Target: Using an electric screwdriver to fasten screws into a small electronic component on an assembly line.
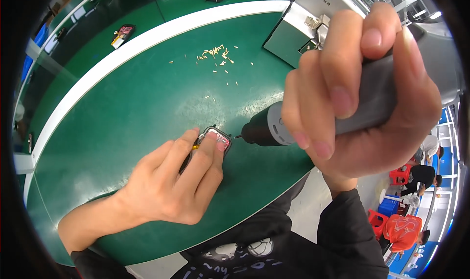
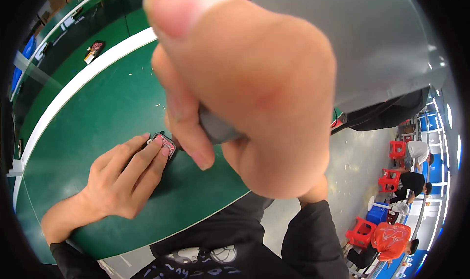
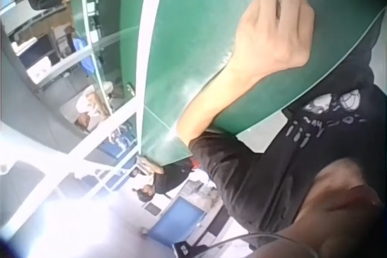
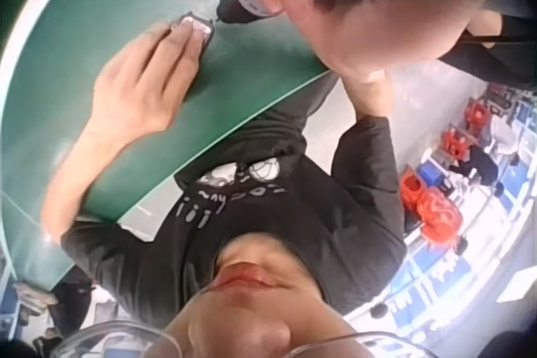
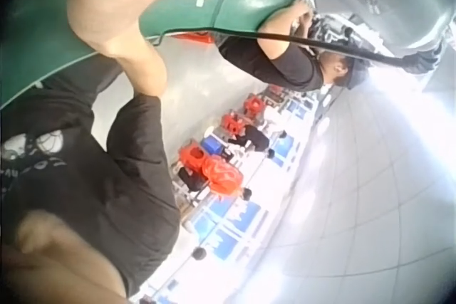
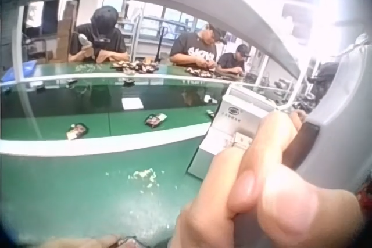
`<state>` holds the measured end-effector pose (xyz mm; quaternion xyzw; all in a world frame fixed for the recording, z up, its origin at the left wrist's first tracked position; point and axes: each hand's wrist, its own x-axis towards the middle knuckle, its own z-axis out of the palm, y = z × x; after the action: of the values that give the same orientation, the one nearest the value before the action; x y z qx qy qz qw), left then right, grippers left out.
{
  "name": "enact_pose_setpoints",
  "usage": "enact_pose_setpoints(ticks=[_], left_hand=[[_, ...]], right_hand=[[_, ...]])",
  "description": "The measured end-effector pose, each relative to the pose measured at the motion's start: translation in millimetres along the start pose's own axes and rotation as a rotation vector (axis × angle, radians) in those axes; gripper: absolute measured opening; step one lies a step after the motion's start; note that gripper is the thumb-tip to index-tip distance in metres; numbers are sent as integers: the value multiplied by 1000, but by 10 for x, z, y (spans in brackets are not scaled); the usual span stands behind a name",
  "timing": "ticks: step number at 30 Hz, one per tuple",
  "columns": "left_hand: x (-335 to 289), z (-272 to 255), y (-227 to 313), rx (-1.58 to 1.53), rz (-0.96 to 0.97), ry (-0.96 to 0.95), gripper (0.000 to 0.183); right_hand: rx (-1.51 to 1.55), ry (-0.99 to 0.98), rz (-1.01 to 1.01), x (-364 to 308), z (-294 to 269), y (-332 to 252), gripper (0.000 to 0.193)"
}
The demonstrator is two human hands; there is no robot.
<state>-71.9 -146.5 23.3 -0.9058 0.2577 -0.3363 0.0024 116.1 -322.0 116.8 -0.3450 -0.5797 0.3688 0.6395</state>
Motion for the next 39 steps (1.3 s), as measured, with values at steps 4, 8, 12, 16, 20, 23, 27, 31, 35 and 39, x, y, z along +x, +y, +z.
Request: enact_pose_setpoints(ticks=[4, 8, 12, 16, 20, 23, 27, 31, 35, 39], left_hand=[[-71, -21, -13, 9, 26, 2, 13], [-144, -10, -22, 41, 54, 12, 16], [-202, -90, -1, 39, 61, -49, 25], [-236, -123, 6, 35, 50, -43, 26], [-236, -136, 35, 56, 34, -34, 23], [-264, -156, 36, 72, 24, -38, 21], [-304, -162, 35, 79, 12, -32, 20], [-366, -148, -8, 74, 15, -34, 19], [-380, -239, -13, 50, 6, -72, 18], [-378, -302, 1, 31, -16, -89, 15]], right_hand=[[31, -7, 17, 39, 85, 72, 40], [56, 13, 32, 25, 173, 175, 38], [31, 6, 30, 66, 217, 198, 36], [19, 10, 19, 101, 292, 230, 35], [-14, 89, 13, 106, 409, 223, 30], [-18, 122, 14, 112, 446, 282, 26], [2, 161, -19, 146, 520, 327, 23], [5, 161, -8, 168, 522, 415, 22], [21, 169, 7, 219, 573, 451, 20], [33, 244, 49, 310, 696, 461, 16]])
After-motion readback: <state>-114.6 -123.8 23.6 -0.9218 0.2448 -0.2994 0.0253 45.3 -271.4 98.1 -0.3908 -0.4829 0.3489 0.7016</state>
